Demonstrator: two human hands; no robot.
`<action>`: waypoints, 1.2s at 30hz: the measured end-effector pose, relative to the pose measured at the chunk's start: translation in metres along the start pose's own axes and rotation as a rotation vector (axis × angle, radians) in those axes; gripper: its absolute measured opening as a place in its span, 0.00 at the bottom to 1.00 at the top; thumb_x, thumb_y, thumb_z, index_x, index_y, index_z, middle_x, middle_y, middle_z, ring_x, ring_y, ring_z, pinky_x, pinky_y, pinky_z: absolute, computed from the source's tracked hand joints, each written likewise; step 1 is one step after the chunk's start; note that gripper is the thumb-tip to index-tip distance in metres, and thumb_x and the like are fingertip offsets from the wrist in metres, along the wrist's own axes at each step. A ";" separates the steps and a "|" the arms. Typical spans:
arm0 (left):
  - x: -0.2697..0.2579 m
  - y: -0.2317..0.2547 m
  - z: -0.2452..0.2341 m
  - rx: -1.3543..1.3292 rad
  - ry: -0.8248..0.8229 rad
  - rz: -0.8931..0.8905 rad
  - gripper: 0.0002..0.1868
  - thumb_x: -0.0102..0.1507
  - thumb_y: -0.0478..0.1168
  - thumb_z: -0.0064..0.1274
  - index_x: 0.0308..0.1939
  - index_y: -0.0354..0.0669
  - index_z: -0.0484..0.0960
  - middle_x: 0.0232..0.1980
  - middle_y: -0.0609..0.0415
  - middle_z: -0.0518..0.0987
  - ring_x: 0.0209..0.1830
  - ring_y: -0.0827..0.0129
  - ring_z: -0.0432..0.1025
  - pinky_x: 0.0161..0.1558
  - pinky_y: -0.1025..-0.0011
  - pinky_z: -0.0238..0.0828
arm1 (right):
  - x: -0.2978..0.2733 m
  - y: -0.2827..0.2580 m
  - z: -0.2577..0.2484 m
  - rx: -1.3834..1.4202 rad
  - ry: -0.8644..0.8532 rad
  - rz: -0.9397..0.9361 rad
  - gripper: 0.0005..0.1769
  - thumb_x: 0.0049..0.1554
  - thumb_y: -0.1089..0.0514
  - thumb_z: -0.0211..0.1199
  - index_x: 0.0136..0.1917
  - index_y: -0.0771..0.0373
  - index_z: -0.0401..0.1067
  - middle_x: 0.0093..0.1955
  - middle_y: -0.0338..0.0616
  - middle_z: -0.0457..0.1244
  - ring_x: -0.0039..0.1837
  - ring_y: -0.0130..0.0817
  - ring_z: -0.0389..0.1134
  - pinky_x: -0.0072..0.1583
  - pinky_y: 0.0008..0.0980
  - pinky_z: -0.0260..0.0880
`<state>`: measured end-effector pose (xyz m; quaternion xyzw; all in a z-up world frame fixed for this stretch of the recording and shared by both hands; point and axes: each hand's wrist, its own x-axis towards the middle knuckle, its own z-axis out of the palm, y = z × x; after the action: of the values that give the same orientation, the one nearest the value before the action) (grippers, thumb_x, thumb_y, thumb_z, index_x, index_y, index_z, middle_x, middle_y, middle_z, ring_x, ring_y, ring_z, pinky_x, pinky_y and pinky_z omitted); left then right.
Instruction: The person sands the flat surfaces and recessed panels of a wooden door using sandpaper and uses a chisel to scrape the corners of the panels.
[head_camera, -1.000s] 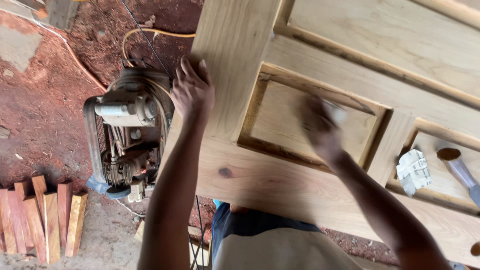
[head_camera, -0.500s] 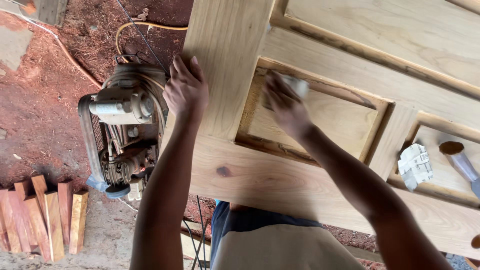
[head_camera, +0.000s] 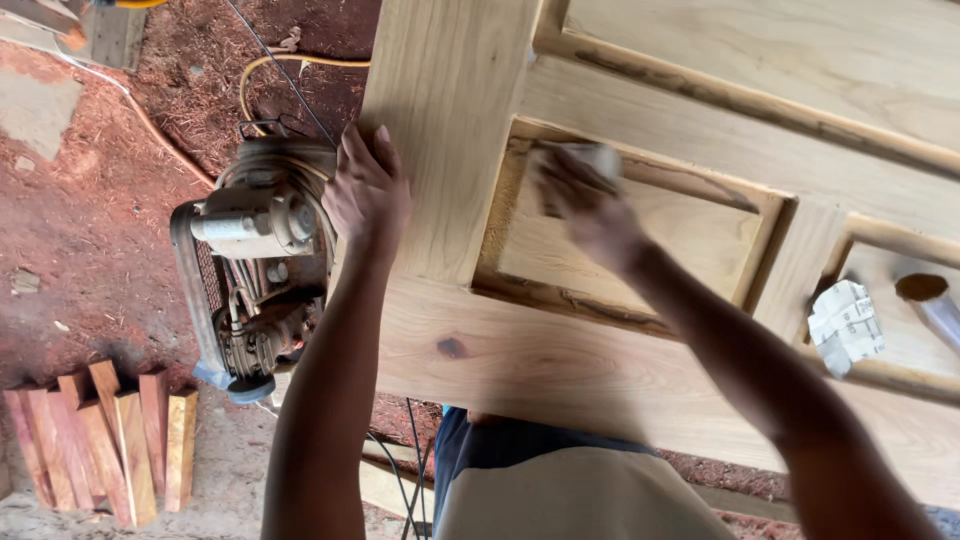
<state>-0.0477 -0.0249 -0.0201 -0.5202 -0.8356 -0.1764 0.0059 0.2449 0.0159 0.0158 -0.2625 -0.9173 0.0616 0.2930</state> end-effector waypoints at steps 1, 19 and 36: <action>0.000 0.003 -0.001 -0.001 -0.003 0.007 0.24 0.74 0.56 0.32 0.57 0.41 0.73 0.40 0.51 0.81 0.26 0.43 0.80 0.27 0.46 0.80 | -0.022 0.002 -0.025 -0.004 0.002 0.007 0.15 0.58 0.73 0.55 0.55 0.73 0.79 0.58 0.58 0.71 0.66 0.57 0.70 0.64 0.46 0.73; 0.002 0.010 0.001 0.054 0.048 -0.026 0.20 0.72 0.52 0.36 0.53 0.40 0.74 0.36 0.51 0.79 0.24 0.43 0.80 0.26 0.47 0.78 | -0.068 0.006 -0.064 -0.228 -0.130 0.144 0.17 0.59 0.67 0.65 0.61 0.69 0.79 0.63 0.56 0.71 0.70 0.54 0.70 0.69 0.42 0.69; -0.004 -0.005 0.015 -0.015 0.075 0.005 0.22 0.73 0.56 0.34 0.54 0.43 0.73 0.37 0.52 0.80 0.24 0.42 0.79 0.26 0.45 0.78 | 0.001 -0.015 0.040 -0.185 -0.067 0.050 0.16 0.59 0.73 0.57 0.56 0.64 0.80 0.57 0.50 0.73 0.66 0.43 0.71 0.65 0.36 0.73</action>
<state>-0.0476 -0.0258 -0.0362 -0.5156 -0.8320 -0.2020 0.0338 0.2149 0.0050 -0.0125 -0.3091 -0.9215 -0.0072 0.2349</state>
